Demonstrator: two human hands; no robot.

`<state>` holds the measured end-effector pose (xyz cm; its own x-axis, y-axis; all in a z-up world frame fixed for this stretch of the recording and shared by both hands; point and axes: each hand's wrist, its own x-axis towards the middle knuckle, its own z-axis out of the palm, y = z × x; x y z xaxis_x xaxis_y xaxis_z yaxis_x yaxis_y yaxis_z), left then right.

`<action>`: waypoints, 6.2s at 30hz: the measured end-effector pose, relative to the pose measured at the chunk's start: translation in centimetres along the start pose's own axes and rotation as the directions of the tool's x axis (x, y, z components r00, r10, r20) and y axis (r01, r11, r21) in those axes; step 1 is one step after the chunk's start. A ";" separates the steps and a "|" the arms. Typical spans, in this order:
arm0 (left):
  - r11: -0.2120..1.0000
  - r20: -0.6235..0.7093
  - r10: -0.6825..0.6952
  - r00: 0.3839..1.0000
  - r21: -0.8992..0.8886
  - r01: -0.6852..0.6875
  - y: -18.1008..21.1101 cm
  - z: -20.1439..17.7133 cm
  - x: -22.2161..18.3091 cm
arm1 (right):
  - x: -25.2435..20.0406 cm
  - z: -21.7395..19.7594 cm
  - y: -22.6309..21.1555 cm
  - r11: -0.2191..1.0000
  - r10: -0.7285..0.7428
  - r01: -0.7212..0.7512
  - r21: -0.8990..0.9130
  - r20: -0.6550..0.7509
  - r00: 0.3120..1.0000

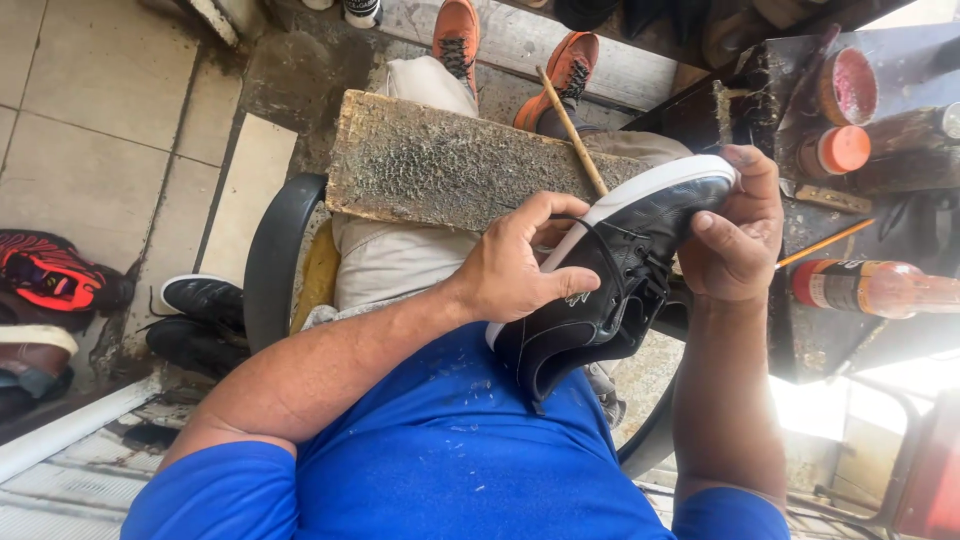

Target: Repairing a sneaker by applying adhesive to the sole and pressing it together.

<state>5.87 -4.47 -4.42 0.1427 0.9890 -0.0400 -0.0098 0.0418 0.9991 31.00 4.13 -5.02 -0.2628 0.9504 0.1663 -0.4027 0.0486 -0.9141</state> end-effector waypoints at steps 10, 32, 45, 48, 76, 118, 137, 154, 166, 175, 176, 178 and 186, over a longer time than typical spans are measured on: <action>0.993 0.081 0.030 0.996 -0.116 -0.020 1.6 -1.9 1.1 | 1.1 1.1 -2.8 0.898 -0.237 0.289 -0.331 0.189 0.953; 0.848 0.155 0.417 0.896 0.289 -0.445 4.7 -2.3 -0.8 | -8.0 6.7 -0.2 0.816 -0.274 0.310 -0.488 0.146 0.951; 0.699 0.209 0.560 0.802 0.401 -0.592 4.9 -1.4 -1.2 | -7.5 7.2 0.9 0.693 -0.449 0.479 -0.538 0.198 0.871; 0.695 0.183 0.581 0.793 0.395 -0.600 5.1 -1.2 -1.3 | -7.3 7.7 0.8 0.710 -0.462 0.490 -0.506 0.190 0.866; 0.715 0.129 0.556 0.821 0.431 -0.551 4.8 -1.5 -1.6 | -8.1 8.4 0.4 0.747 -0.403 0.385 -0.542 0.092 0.911; 0.796 0.458 0.341 0.821 0.324 -0.511 1.3 -3.1 -2.3 | -7.9 5.8 -0.3 0.893 0.369 -0.280 -0.352 0.219 0.903; 0.816 0.459 0.266 0.847 0.361 -0.452 0.9 -3.1 -3.3 | -6.3 5.2 -0.3 0.879 0.441 -0.287 -0.382 0.419 0.794; 0.872 -0.011 0.375 0.927 0.344 -0.349 5.5 -4.6 0.3 | -6.9 6.4 -0.4 0.955 0.145 -0.084 -0.285 0.198 0.969; 0.704 0.131 0.349 0.928 -0.690 -0.167 2.9 -3.2 6.1 | 1.4 9.0 0.9 0.914 -0.305 0.358 -0.192 0.257 0.917; 0.364 0.418 0.281 0.864 -0.879 0.307 1.4 -3.5 5.9 | 0.5 10.0 -3.1 0.171 -0.353 0.668 -0.725 0.588 0.728; 0.361 0.407 0.236 0.882 -0.880 0.309 1.3 -3.4 5.9 | 0.8 9.5 -3.4 0.213 -0.336 0.634 -0.744 0.553 0.762; 0.385 0.408 0.270 0.872 -0.876 0.291 1.9 -3.5 6.1 | 0.6 11.0 -3.5 0.191 -0.313 0.683 -0.705 0.616 0.723; 0.377 0.397 0.254 0.882 -0.880 0.288 1.6 -3.2 5.8 | 0.1 10.8 -3.5 0.166 -0.217 0.650 -0.742 0.616 0.758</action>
<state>3.54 1.79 -3.09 0.5163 0.8264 0.2246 -0.8339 0.4254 0.3516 22.91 0.78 2.20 -0.6516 0.5205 0.5518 0.4126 0.8536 -0.3180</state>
